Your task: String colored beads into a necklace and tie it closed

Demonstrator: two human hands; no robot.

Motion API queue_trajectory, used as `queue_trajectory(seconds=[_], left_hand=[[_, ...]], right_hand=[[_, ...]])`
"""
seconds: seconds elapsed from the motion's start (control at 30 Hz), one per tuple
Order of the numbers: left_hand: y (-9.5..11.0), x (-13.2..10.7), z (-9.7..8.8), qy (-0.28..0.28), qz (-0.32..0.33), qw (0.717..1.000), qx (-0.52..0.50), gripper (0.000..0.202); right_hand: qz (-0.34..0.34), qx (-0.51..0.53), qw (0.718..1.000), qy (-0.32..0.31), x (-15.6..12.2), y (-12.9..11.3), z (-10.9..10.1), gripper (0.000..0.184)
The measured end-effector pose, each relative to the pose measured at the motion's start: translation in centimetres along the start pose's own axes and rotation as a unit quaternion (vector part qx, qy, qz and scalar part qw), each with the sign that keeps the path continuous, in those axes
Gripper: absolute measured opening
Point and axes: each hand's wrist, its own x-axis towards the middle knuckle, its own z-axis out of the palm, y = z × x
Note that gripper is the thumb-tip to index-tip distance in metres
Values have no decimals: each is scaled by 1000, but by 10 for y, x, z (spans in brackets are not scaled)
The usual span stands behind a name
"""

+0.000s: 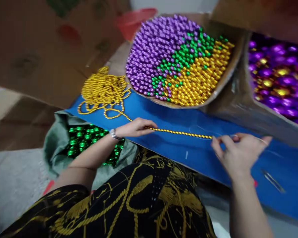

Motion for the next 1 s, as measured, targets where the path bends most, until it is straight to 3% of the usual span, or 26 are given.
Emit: queue_trajectory(seconds=[0.2,0.43,0.6,0.87,1.0], left_hand=[[-20,-28,-2,-61,-118,990,48,36],[-41,-76,-9,-71,-221,972,44,40],[-50,-94,-8,-55,-244,968,12,42],[-63,-100,-3,-13,-266,964,19,42],[-73,-101,0,-18,-269,963,6,41]], right_hand=[[-24,-2,999,-29,-59,16,17,33],[-30,13,995,-98,-104,-8,58,34],[-41,25,993,-110,-114,-18,70,37],[-36,26,992,-115,-119,-18,77,37],[-40,7,992,-122,-119,-17,78,38]])
